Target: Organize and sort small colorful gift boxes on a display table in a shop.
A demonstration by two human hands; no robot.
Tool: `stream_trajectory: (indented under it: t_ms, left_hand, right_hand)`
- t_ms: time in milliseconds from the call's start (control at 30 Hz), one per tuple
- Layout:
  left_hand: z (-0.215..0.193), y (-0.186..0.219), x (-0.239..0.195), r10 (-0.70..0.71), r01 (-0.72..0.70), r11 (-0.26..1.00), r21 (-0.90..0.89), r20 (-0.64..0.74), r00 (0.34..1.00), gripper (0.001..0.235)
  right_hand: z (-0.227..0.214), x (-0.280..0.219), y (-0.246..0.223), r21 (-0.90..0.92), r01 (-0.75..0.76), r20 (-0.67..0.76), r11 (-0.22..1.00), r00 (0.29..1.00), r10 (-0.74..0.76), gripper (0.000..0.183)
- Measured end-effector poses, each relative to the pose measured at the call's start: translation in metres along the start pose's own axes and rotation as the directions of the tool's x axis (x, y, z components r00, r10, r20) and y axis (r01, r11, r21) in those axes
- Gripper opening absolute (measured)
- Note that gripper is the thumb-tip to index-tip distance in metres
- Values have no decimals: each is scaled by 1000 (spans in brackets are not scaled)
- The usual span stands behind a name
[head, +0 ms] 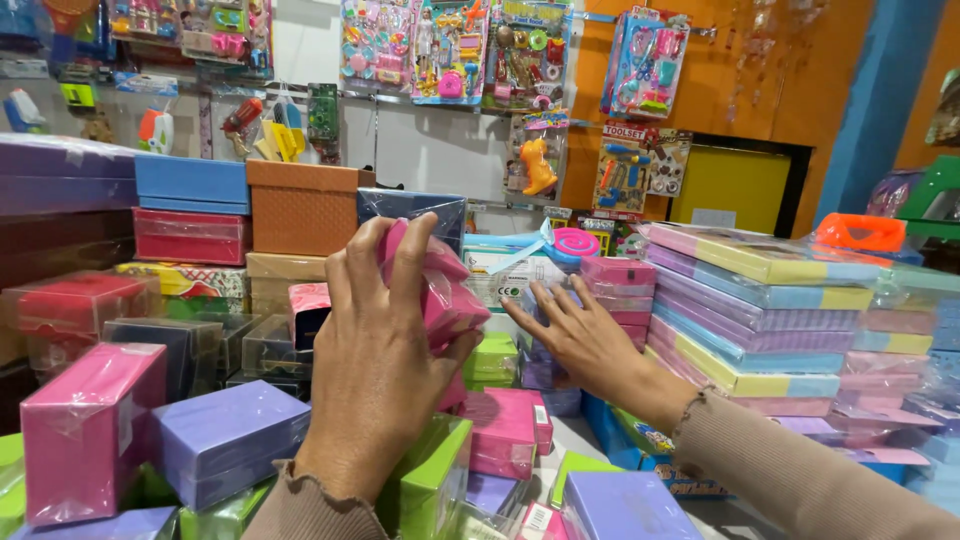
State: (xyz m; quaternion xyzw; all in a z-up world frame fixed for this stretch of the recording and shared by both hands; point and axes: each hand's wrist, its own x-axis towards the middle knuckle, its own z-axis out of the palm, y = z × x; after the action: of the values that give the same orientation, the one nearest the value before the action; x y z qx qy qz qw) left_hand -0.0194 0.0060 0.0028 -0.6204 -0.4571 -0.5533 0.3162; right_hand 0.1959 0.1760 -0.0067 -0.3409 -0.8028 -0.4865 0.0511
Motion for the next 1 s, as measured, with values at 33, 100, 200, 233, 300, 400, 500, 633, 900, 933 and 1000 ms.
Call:
stream_trajectory:
  t_ms: [33,100,200,233,300,400,500,633,900,933,1000]
  left_hand:
    - [0,0,1,1,-1,1000,2,4,1000,101]
    - [1,1,1,-41,41,999,4,39,998,101]
    - [3,0,-1,-30,30,999,13,30,999,102]
    - [4,-1,-2,-29,29,1000,9,36,999,102]
    - [5,-1,-2,-27,27,1000,10,34,999,102]
    - [7,-1,-4,2,-2,1000,5,18,1000,103]
    - [7,1,-2,24,-24,1000,13,-6,1000,103]
    - [7,4,0,3,-3,1000,18,23,1000,103]
    - [11,7,0,-44,41,996,82,42,998,106]
    - [12,7,0,-39,35,996,84,41,998,106]
    - [12,7,1,-70,66,995,79,52,996,107]
  right_hand:
    - [0,1,0,5,-1,1,1000,1000,1,142]
    - [3,1,-1,0,-10,45,1000,999,10,140]
    - [12,-1,2,24,8,-64,1000,998,-6,138]
    - [12,-1,2,27,5,-58,1000,998,-3,138]
    - [10,-1,3,41,11,-37,999,999,-9,137]
    - [20,-1,5,-9,30,-107,1000,994,-31,136]
    - [11,2,11,56,13,7,998,1000,-13,144]
    - [17,-1,14,-83,23,11,996,1000,-22,155]
    - [93,3,32,-232,59,-464,971,871,-164,130]
    - [77,1,31,-232,54,-468,971,869,-160,130]
    - [45,-2,30,-68,96,-128,993,986,-104,144]
